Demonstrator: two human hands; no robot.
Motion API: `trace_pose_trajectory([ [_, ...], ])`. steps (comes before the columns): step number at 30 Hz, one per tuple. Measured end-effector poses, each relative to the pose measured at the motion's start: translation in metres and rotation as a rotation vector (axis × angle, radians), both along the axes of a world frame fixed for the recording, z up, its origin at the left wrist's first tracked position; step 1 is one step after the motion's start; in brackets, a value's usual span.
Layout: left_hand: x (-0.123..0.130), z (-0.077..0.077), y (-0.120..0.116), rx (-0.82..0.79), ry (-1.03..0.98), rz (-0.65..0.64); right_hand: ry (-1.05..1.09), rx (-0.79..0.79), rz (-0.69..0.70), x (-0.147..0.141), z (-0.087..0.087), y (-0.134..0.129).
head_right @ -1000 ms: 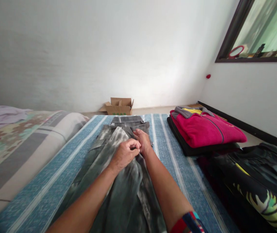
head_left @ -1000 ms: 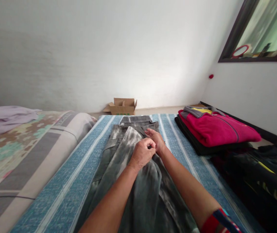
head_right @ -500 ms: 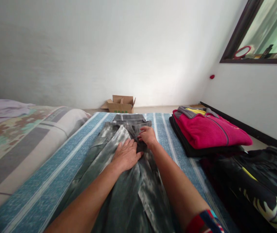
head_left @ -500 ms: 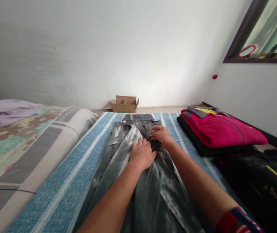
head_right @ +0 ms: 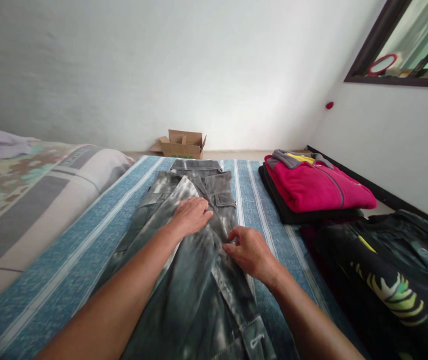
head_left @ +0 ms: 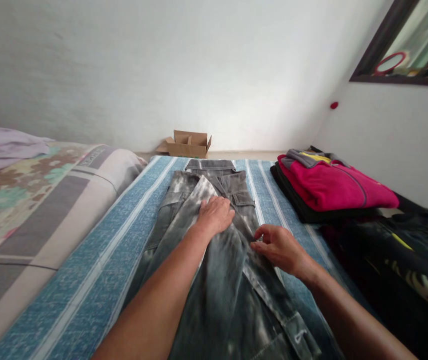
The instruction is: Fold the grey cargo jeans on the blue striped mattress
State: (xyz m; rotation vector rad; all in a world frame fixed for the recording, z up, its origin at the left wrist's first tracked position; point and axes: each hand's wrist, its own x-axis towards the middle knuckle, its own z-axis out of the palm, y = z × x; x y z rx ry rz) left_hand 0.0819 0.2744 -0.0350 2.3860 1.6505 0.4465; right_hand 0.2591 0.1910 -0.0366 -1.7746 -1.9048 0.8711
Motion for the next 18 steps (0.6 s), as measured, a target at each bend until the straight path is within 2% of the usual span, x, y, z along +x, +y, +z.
trace_pose_trajectory([
  [3,-0.001,-0.002,0.002,-0.003,-0.024,-0.106,0.132,-0.119,0.018,0.011,0.002,-0.033],
  [5,-0.001,-0.006,0.004,0.004,-0.013,-0.177,0.103,-0.113,0.018,0.020,0.004,-0.055],
  [6,-0.001,-0.008,0.005,0.006,-0.006,-0.204,0.037,-0.047,0.014,0.023,0.006,-0.066],
  [8,-0.001,-0.011,0.006,0.006,0.012,-0.244,-0.149,0.221,0.070,0.026,0.011,-0.089],
  [10,-0.001,-0.010,0.006,0.011,0.048,-0.272,-0.252,0.535,0.289,0.021,0.014,-0.110],
  [12,0.000,-0.008,0.005,0.028,0.098,-0.305,-0.230,0.784,0.524,0.006,0.012,-0.126],
  [13,0.001,-0.007,0.004,0.039,0.120,-0.323,-0.219,0.878,0.571,-0.003,0.008,-0.132],
  [15,0.003,-0.005,0.002,0.064,0.142,-0.340,-0.226,1.006,0.544,-0.020,-0.001,-0.139],
  [18,0.007,-0.004,-0.002,0.097,0.122,-0.297,-0.253,1.037,0.512,-0.036,-0.011,-0.140],
])
